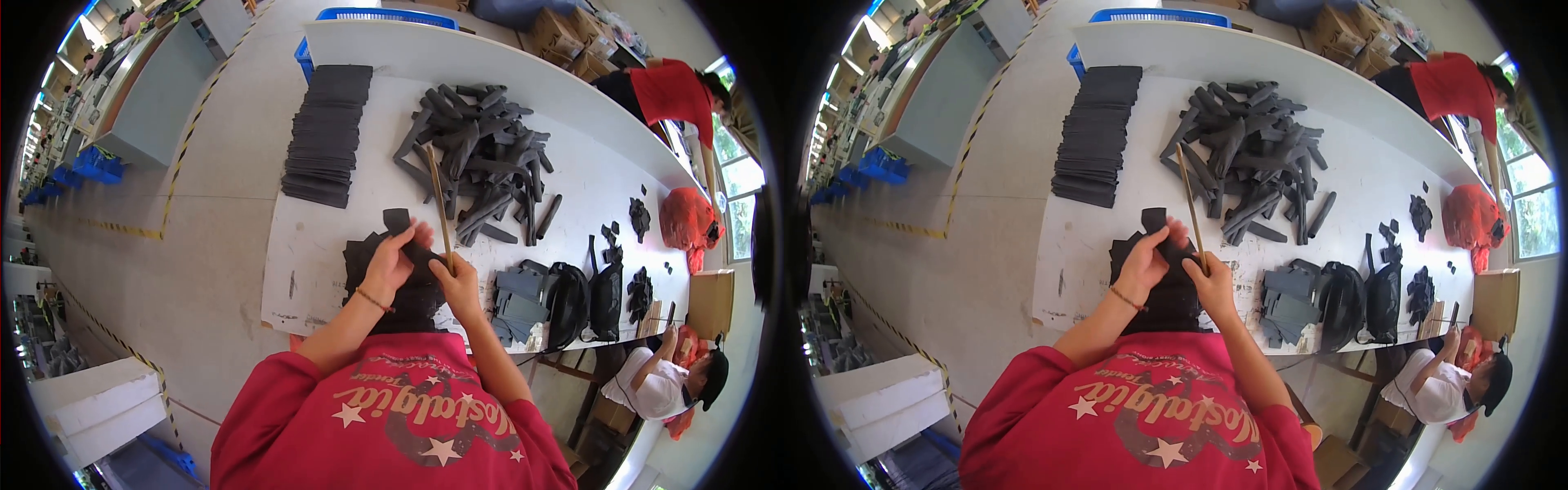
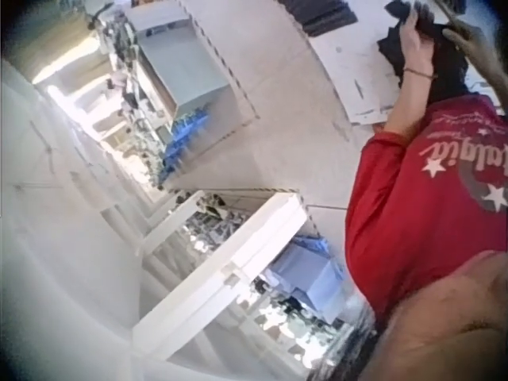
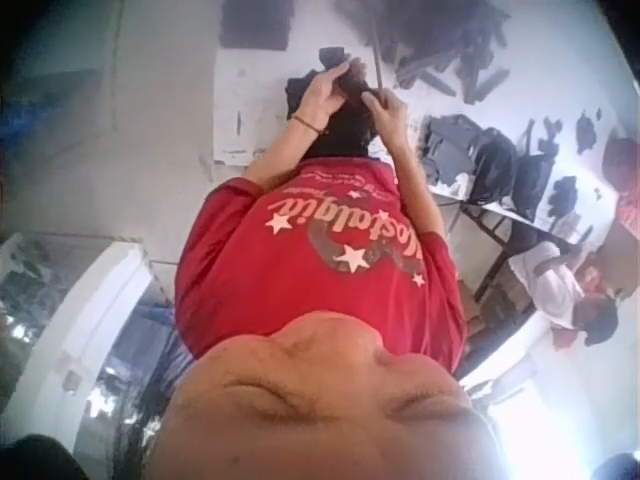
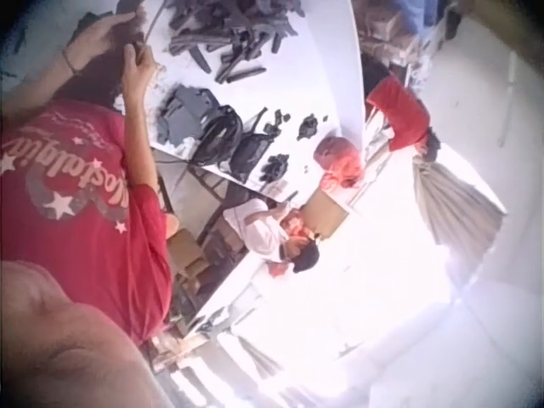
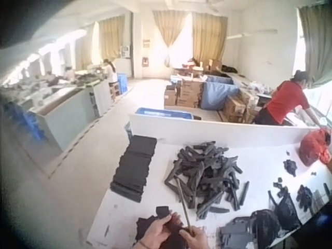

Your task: Applying adhesive or liquid to black foam/fabric pieces using a wooden stick in an industrial assembly environment.

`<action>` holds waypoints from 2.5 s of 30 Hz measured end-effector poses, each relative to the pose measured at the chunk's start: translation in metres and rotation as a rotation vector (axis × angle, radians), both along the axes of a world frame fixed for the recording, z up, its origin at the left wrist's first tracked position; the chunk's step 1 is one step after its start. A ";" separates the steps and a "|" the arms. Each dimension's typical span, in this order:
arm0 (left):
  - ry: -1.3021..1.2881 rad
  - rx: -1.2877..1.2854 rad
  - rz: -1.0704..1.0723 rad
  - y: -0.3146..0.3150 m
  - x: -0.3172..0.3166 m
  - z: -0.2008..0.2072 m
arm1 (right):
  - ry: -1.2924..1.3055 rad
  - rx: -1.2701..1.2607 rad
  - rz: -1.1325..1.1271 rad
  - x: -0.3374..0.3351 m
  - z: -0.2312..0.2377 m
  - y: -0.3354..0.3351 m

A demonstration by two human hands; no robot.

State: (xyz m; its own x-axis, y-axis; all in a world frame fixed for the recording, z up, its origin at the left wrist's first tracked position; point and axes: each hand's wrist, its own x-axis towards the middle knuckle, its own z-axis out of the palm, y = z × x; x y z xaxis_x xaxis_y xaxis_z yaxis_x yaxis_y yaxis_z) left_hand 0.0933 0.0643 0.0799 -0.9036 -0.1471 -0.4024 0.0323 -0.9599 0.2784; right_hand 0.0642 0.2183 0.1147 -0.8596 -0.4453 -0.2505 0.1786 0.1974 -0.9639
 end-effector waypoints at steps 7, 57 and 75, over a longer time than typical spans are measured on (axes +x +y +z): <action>-0.200 -0.067 0.187 -0.060 -0.029 0.003 | -0.093 0.055 0.018 0.012 0.014 0.062; -0.016 0.028 0.117 0.024 -0.010 0.011 | 0.195 0.157 -0.029 0.038 -0.022 -0.012; -0.009 -0.330 0.534 -0.116 -0.040 0.006 | 0.071 0.386 0.496 0.083 0.025 0.137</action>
State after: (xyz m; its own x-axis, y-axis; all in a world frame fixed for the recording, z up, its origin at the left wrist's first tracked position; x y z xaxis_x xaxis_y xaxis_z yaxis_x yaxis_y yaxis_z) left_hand 0.0537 -0.0517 0.0857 -0.6677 -0.6952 -0.2662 0.4801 -0.6755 0.5597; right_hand 0.1471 0.3557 0.1398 -0.5942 -0.6843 -0.4226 -0.0852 0.5760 -0.8130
